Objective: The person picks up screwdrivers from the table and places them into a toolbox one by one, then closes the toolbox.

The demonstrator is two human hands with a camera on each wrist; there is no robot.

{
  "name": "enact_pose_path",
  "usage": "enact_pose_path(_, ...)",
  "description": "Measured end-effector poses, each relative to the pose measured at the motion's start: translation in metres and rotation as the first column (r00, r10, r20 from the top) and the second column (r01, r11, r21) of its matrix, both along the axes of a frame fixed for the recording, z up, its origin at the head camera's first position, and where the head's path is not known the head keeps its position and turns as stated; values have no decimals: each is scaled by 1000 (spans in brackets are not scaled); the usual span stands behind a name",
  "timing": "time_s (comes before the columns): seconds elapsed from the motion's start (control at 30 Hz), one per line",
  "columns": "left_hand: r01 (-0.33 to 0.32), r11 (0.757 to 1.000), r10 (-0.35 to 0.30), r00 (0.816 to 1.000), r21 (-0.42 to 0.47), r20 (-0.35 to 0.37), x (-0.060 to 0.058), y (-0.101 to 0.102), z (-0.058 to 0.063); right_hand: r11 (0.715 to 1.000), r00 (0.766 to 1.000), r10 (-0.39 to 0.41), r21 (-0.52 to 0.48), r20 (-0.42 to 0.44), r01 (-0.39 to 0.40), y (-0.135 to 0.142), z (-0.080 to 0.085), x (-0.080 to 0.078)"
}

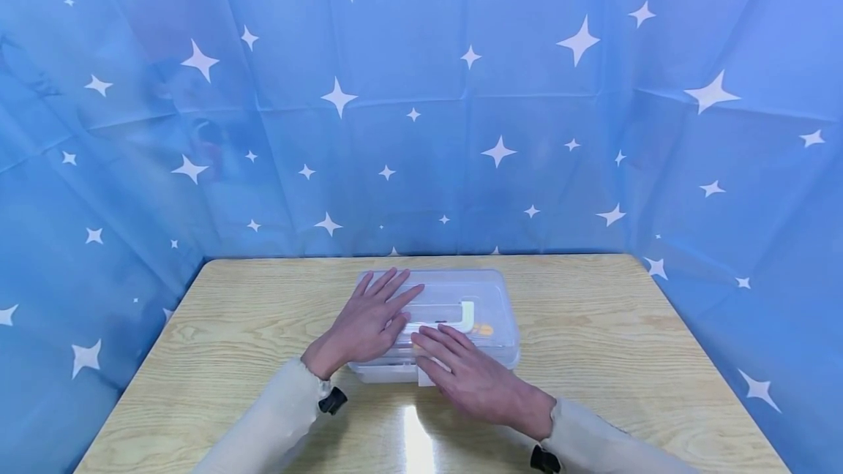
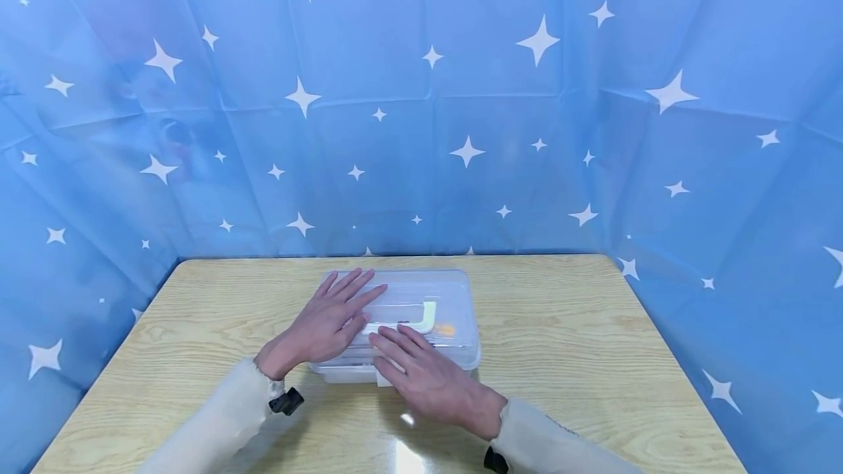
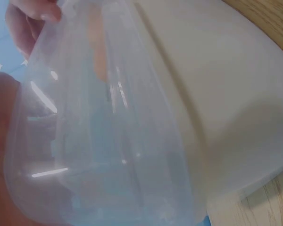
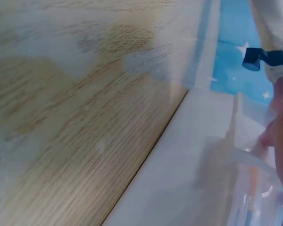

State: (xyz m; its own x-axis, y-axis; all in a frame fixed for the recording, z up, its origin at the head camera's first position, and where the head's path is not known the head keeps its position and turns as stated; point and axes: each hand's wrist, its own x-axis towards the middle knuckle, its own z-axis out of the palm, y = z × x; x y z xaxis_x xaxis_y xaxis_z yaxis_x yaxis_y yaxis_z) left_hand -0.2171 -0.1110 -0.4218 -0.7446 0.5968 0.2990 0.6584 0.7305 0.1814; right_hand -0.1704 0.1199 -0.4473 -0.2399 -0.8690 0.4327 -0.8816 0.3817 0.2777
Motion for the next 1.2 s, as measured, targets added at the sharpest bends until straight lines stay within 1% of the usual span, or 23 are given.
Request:
enact_pose_path(0.33, -7, 1000, 7, 1000, 12, 11, 0, 0, -1, 1000, 1000, 21, -8, 1, -21, 1, -1, 0)
enact_pose_path(0.47, -1, 1000, 1, 1000, 17, 2, 0, 0, -1, 1000, 1000, 11, -4, -1, -11, 1, -2, 0)
enact_pose_path(0.6, 0, 1000, 0, 1000, 26, 0, 0, 0, -1, 1000, 1000, 2, 1, 28, -2, 1, -4, 1)
enact_pose_path(0.67, -3, 1000, 3, 1000, 26, 5, 0, 0, -1, 1000, 1000, -3, 3, 29, 2, 1, -5, 1)
enact_pose_path(0.77, -5, 1000, 5, 1000, 22, 13, 0, 0, -1, 1000, 1000, -11, -10, 18, 11, 0, -7, 1)
enact_pose_path(0.87, -2, 1000, 2, 1000, 18, 14, 1, 0, 0, 999, 1000, -17, -44, 18, 18, -2, -7, 0)
enact_pose_path(1.03, -2, 1000, 2, 1000, 15, 11, 0, 0, -1, 995, 996, -49, -77, 73, 55, -5, -3, 1)
enact_pose_path(1.1, -2, 1000, 2, 1000, 14, 12, 0, 0, -1, 992, 990, -97, -66, 98, 104, -6, 0, 2)
enact_pose_path(1.2, -1, 1000, 1, 1000, 18, 17, 1, 0, 0, 983, 976, -170, -51, 138, 178, -7, 5, 5)
